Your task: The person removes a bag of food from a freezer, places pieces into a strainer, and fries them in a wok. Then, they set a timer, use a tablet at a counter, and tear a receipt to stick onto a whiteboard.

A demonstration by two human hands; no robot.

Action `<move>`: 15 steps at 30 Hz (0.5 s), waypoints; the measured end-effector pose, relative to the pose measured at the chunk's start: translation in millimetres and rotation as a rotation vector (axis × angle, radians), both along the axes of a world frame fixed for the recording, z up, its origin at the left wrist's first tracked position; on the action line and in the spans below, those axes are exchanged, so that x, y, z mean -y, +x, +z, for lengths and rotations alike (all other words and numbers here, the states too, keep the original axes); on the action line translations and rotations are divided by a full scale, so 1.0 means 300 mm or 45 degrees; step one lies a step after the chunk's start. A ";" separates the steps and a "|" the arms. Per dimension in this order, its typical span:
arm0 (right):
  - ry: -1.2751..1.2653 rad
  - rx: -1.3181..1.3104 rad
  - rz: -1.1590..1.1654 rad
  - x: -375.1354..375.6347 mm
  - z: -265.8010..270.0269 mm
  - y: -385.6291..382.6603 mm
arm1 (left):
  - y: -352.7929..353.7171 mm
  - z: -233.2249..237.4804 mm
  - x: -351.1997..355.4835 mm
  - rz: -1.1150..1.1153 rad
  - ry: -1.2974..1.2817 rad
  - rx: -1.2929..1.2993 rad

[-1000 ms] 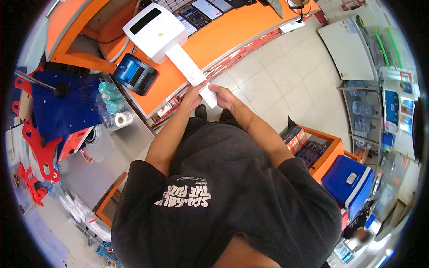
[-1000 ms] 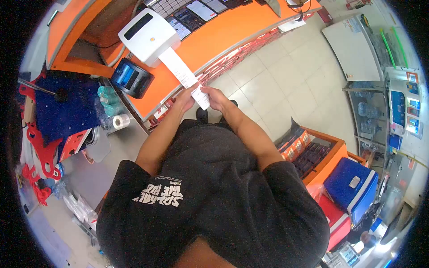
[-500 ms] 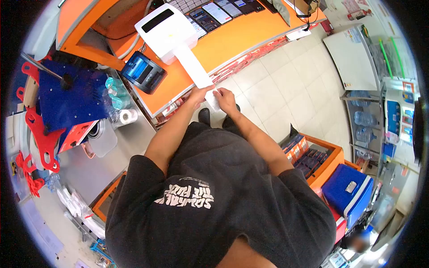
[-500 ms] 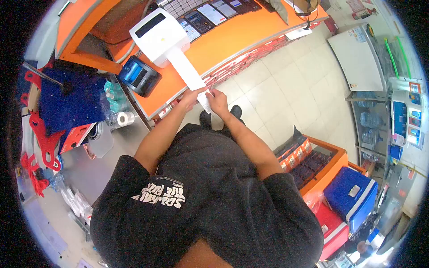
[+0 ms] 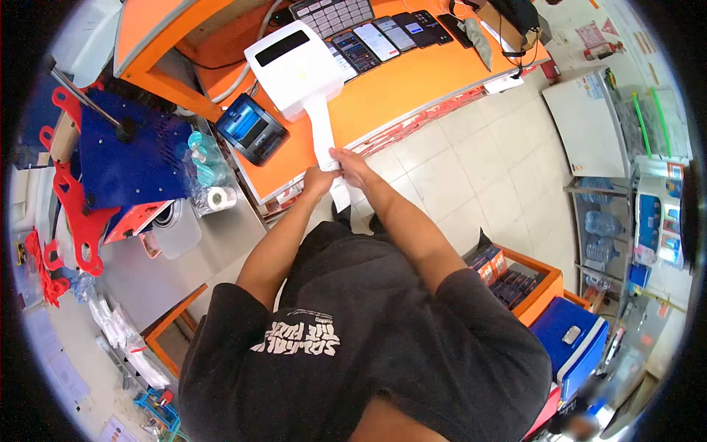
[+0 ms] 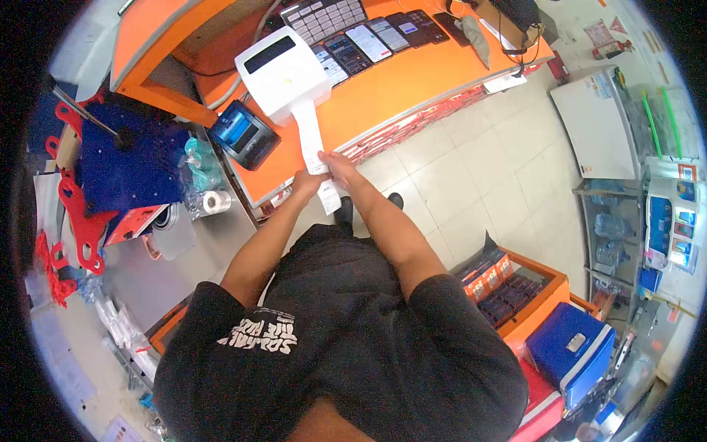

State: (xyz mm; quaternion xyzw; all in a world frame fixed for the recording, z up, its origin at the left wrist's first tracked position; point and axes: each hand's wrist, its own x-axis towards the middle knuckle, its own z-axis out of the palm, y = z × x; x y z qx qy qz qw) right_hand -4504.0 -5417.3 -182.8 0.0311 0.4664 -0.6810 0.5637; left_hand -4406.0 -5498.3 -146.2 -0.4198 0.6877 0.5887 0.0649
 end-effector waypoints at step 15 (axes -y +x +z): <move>0.760 -1.396 0.532 -0.053 0.026 -0.234 | -0.181 0.152 0.290 0.165 0.057 -0.057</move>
